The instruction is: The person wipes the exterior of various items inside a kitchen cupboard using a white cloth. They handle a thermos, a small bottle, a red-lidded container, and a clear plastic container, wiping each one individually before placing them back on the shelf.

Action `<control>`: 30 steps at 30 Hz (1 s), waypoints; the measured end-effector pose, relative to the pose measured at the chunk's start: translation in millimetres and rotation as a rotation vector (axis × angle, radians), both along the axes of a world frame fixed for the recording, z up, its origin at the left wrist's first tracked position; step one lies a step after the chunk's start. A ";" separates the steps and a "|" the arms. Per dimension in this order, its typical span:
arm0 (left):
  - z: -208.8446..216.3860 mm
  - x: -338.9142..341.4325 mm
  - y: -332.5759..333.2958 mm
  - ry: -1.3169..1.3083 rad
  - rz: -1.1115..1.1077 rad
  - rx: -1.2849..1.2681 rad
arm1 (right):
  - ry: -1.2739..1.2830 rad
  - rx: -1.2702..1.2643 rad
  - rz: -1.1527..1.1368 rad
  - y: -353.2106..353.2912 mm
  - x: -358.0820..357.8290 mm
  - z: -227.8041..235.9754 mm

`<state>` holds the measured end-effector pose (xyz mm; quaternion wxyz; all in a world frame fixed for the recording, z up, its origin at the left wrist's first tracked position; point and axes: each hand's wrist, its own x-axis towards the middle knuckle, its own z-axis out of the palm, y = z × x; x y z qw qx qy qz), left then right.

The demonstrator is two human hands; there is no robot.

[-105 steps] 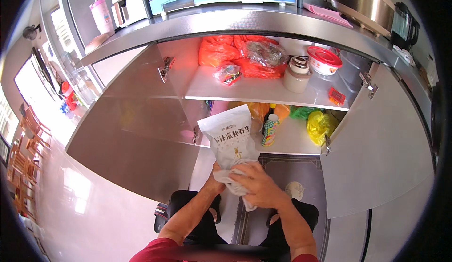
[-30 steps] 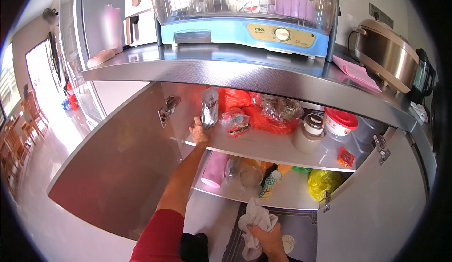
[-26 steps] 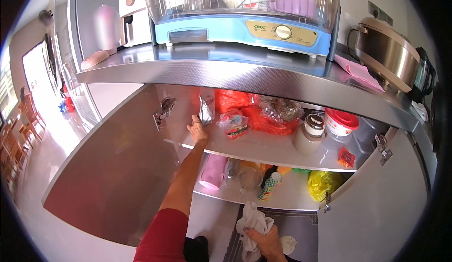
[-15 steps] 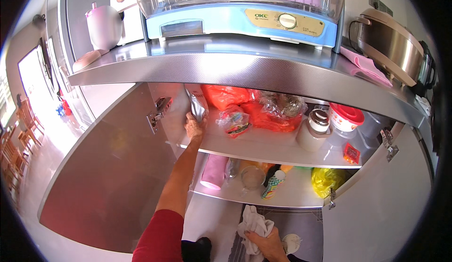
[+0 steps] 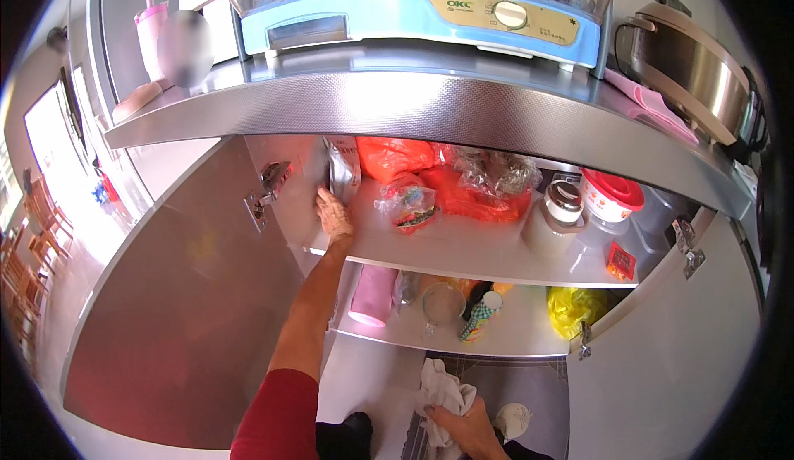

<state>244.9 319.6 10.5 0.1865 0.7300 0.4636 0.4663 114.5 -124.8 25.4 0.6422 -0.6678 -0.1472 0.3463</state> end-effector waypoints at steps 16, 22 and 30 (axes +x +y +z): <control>-0.1 52.3 -73.4 0.348 -0.630 0.239 | 0.032 0.028 0.045 -12.5 0.7 22.7; -13.1 26.7 -101.7 0.272 -0.487 0.353 | 0.079 0.087 0.068 -19.0 3.7 17.3; 6.2 -10.9 -57.5 0.464 -0.293 0.414 | 0.094 0.054 0.091 -22.3 -0.8 21.6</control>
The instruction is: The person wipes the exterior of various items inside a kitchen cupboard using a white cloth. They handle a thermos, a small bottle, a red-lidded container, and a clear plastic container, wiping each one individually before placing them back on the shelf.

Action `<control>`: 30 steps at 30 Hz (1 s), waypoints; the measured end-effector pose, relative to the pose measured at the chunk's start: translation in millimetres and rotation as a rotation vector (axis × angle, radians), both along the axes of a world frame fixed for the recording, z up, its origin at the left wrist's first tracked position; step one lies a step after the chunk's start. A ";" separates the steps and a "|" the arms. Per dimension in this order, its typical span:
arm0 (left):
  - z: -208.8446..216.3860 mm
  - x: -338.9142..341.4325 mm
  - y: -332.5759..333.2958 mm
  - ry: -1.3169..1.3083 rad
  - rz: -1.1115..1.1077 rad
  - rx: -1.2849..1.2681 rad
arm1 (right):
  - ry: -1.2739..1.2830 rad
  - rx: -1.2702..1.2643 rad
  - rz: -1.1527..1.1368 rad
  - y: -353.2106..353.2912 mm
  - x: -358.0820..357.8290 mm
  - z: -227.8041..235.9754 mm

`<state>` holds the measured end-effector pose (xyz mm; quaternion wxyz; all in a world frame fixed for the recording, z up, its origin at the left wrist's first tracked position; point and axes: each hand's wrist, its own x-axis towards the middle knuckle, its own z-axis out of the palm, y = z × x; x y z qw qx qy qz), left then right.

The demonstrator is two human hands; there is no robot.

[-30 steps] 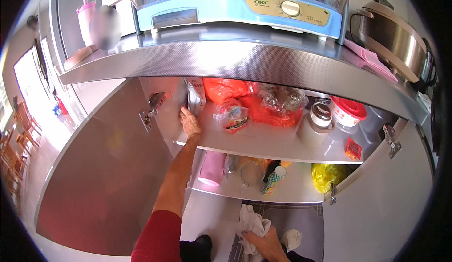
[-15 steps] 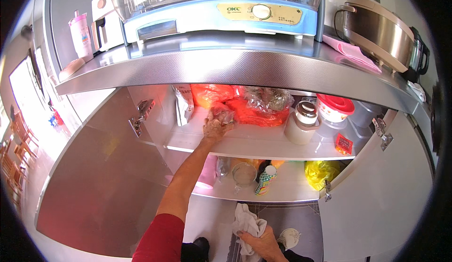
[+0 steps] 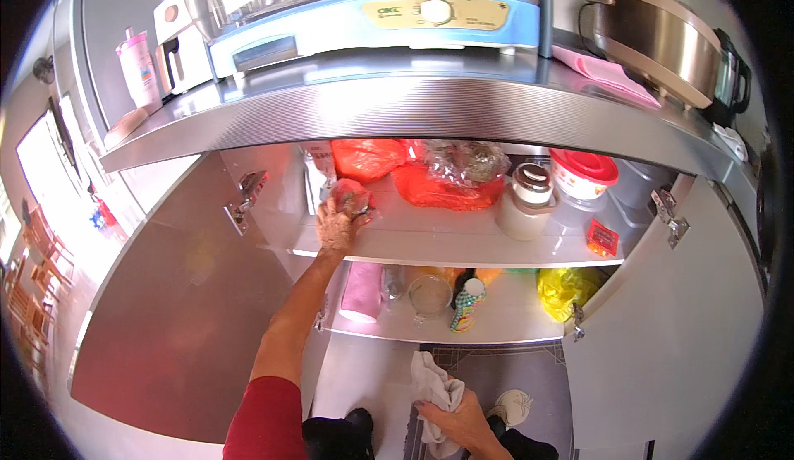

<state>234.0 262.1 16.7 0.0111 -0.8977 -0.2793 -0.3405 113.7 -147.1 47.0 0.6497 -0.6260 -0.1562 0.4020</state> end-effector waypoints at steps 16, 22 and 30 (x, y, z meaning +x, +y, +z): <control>28.7 77.0 -143.7 -0.227 -0.484 -0.164 | -0.081 0.101 -0.168 -21.1 16.2 12.3; -2.6 106.5 -187.4 -0.245 -0.579 -0.334 | -0.076 0.238 -0.420 -41.8 24.5 19.9; 53.3 139.9 -258.7 -0.461 -0.691 -0.627 | -0.047 0.301 -0.369 -57.8 26.8 11.2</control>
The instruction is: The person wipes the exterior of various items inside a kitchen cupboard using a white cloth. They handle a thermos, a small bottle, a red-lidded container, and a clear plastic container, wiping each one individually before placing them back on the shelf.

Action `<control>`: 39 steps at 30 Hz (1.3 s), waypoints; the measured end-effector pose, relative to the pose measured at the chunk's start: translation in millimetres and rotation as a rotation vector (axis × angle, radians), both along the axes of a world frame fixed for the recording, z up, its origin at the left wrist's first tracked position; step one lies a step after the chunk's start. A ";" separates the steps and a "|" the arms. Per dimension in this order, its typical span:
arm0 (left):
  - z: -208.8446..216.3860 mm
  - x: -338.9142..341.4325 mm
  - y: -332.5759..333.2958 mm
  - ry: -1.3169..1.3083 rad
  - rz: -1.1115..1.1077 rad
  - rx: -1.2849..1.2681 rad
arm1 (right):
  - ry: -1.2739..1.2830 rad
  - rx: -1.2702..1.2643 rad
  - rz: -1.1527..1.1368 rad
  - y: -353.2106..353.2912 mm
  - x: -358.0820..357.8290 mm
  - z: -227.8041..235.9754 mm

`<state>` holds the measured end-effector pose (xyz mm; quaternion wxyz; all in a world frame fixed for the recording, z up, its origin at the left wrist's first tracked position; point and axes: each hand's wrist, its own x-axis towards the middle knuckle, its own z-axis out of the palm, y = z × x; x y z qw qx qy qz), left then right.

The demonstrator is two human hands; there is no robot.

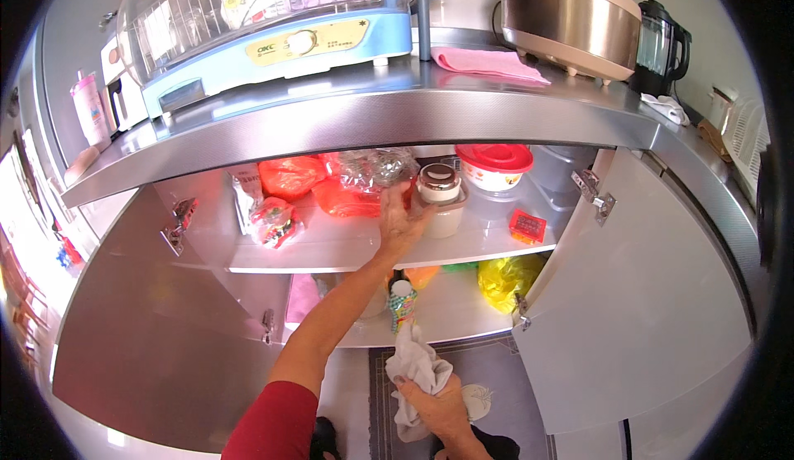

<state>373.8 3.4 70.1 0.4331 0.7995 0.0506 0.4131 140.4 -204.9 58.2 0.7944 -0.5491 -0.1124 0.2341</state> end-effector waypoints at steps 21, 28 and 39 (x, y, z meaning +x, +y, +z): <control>15.1 21.1 -26.5 -0.072 -0.006 -0.120 | -0.124 -0.021 -0.051 -29.7 0.3 4.0; 31.2 -108.1 -40.5 -0.176 -0.246 -0.218 | 0.063 0.227 -0.401 -46.6 19.6 3.7; 4.7 -307.3 -51.8 -0.068 -0.396 -0.083 | -0.659 -0.053 -0.251 -4.1 -0.1 10.2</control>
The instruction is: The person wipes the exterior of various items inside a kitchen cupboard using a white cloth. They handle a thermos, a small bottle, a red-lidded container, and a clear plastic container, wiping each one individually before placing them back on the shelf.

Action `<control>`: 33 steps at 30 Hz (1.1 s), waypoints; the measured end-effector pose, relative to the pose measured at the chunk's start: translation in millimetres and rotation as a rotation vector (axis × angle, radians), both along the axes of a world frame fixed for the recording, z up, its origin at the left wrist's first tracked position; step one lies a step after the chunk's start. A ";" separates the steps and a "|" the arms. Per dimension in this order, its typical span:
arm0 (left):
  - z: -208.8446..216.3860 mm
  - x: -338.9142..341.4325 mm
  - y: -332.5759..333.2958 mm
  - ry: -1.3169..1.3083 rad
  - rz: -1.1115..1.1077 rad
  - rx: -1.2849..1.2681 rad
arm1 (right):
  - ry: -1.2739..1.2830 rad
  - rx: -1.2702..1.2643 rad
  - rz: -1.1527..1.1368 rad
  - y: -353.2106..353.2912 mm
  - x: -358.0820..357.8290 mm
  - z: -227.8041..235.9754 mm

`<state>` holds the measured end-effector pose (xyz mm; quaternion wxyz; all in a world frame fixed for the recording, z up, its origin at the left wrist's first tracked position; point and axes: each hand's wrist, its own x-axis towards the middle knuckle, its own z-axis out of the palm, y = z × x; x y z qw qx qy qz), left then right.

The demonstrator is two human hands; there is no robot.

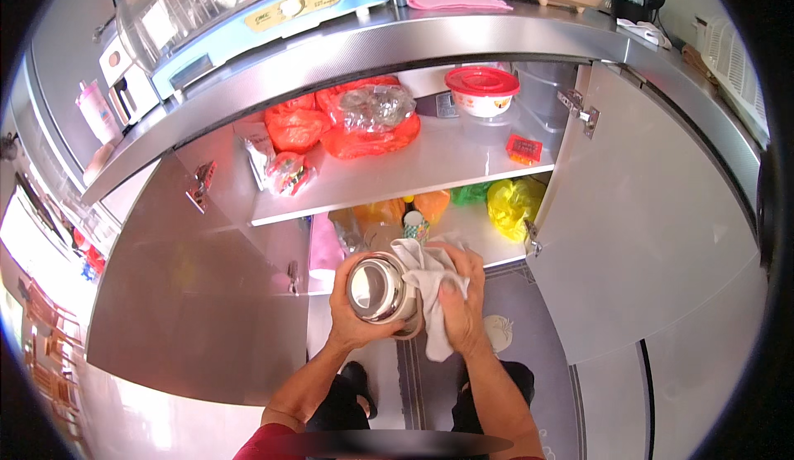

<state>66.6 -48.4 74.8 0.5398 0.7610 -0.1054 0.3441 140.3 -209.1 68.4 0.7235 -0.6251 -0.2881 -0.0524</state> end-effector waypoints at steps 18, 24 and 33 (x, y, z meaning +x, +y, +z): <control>-14.1 -44.7 3.4 0.172 0.210 -0.139 | -0.801 -0.497 0.003 24.4 -69.3 5.6; -25.4 -44.6 -2.6 0.036 0.422 0.230 | -0.670 -0.481 -0.148 36.7 -62.0 8.6; -23.7 -48.2 -16.6 0.198 0.401 0.395 | -0.441 -0.343 -0.198 32.8 -38.7 -7.1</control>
